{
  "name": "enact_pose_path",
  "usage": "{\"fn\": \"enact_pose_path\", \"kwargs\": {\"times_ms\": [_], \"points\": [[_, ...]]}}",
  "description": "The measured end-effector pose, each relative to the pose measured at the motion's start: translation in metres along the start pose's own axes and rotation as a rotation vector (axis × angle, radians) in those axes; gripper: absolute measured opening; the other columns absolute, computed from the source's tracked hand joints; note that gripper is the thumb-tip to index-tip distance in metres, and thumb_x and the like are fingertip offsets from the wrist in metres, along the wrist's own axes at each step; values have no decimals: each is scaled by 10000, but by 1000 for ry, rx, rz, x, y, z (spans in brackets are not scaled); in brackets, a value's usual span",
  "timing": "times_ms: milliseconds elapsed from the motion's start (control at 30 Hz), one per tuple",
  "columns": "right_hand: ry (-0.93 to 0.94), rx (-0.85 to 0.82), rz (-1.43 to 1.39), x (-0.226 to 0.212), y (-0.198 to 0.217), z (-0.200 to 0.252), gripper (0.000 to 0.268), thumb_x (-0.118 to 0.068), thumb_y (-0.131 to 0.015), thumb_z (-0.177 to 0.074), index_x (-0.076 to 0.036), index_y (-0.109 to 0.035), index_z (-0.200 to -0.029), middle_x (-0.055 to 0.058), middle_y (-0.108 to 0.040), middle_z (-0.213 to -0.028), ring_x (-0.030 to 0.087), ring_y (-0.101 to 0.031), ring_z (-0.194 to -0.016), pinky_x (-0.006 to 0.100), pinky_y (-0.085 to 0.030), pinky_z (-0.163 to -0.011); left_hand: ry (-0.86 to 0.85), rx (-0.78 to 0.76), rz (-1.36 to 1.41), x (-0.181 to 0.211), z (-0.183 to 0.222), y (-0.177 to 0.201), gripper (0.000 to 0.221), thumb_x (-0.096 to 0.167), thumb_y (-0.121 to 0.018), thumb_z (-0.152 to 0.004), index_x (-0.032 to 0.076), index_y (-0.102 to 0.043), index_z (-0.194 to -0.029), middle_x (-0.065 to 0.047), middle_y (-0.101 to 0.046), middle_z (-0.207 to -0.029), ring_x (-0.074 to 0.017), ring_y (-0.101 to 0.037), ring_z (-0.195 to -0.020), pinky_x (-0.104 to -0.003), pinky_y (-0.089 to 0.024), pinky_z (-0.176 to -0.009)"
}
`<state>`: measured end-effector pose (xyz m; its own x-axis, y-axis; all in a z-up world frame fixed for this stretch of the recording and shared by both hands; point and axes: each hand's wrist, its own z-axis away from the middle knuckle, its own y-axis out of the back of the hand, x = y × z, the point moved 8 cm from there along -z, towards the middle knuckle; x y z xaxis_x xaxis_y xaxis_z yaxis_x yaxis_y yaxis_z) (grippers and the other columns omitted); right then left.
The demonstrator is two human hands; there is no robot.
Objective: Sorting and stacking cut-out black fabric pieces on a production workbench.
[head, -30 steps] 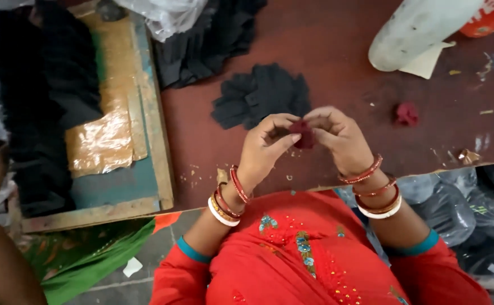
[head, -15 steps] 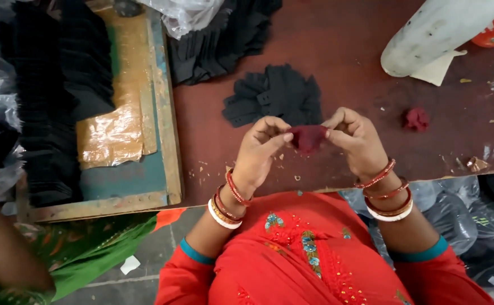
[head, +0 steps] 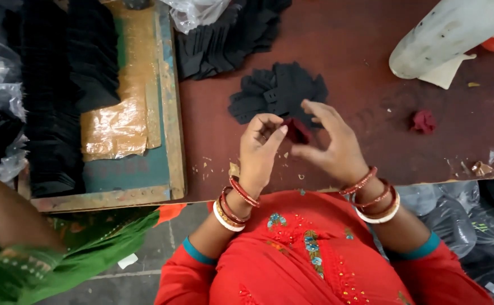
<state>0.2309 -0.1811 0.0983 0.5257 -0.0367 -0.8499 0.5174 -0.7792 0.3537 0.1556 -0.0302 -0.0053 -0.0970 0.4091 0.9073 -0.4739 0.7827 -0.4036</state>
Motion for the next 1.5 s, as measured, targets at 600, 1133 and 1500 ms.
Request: {"fn": "enact_pose_path", "kwargs": {"times_ms": [600,1133,1500], "points": [[-839,127,-908,127,-26,49,107,-50,-653,-990,-35,-715,-1077,13,-728,-963,80,-665,-802,212,-495,-657,391,-176,294,-22,7,-11,580,-76,-689,-924,55,-530,-1467,-21,-710,-1073,-57,-634,-838,-199,-488,-687],[-398,-38,-182,82,-3,28,158,-10,-723,-935,16,-741,-1090,95,-753,-1114,116,-664,-957,259,-526,-835,23,-55,53,14,-2,-9,491,-65,-694,-945,17,-555,-1409,-8,-642,-1244,-95,-614,-1142,-247,-501,-998],[-656,172,-95,89,7,37,250,-39,-819,-930,11,-665,-1120,186,-676,-961,148,-590,-821,268,-491,-704,5,-208,-201,-28,-8,-28,337,-71,-736,-913,-8,-660,-1236,-15,-670,-1116,-84,-651,-1012,-242,-554,-896]]}}
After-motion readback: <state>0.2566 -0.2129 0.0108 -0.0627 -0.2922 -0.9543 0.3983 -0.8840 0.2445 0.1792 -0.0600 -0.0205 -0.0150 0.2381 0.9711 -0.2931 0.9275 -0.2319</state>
